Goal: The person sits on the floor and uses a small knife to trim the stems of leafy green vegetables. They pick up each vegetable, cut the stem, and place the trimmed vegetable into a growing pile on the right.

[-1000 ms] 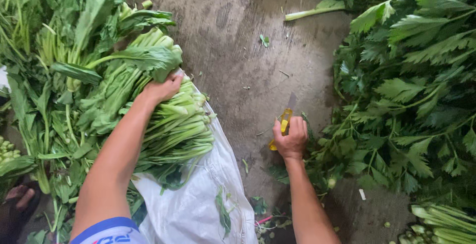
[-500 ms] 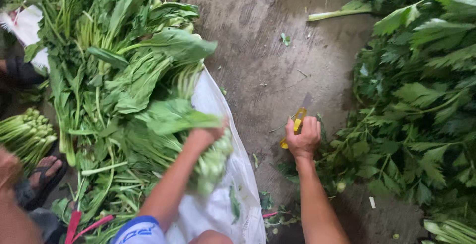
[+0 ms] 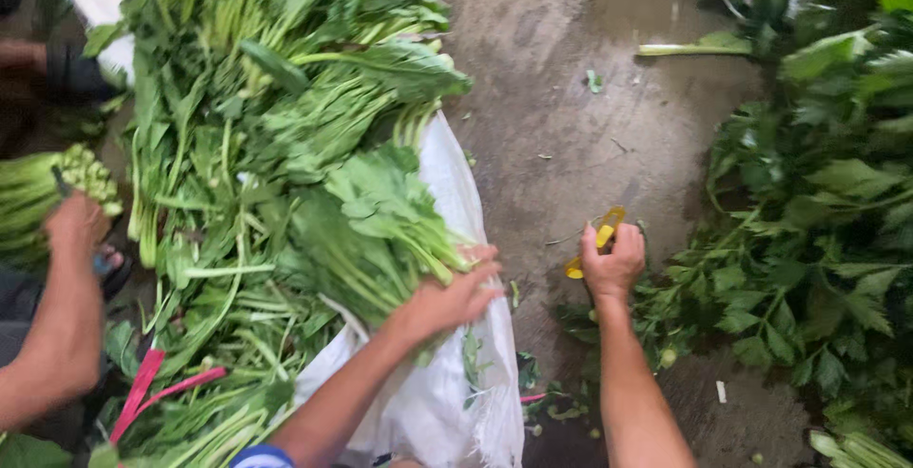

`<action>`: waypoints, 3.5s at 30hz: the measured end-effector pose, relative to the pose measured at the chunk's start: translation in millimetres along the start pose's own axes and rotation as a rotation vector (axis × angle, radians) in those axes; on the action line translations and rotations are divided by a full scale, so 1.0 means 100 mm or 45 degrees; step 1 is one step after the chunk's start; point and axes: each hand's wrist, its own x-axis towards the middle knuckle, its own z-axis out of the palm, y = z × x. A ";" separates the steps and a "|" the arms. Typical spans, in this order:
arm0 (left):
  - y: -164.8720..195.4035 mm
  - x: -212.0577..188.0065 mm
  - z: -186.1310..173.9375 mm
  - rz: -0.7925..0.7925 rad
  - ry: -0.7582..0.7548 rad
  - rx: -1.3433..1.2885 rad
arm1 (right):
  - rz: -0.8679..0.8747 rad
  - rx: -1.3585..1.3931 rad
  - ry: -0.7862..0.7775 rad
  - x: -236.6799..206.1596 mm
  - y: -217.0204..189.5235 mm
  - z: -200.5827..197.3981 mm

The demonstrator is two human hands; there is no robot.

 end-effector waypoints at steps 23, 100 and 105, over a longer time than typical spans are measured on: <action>-0.30 -1.73 -0.46 -1.765 0.699 -1.572 | 0.314 0.144 -1.252 0.59 -1.98 0.94; 2.67 -1.87 -0.22 -0.066 -0.406 -1.093 | 0.531 1.223 -0.355 -3.07 -0.54 -3.65; 2.87 -2.04 -0.13 -0.083 -0.449 -1.223 | 0.262 0.737 -0.609 -3.21 -1.15 -3.83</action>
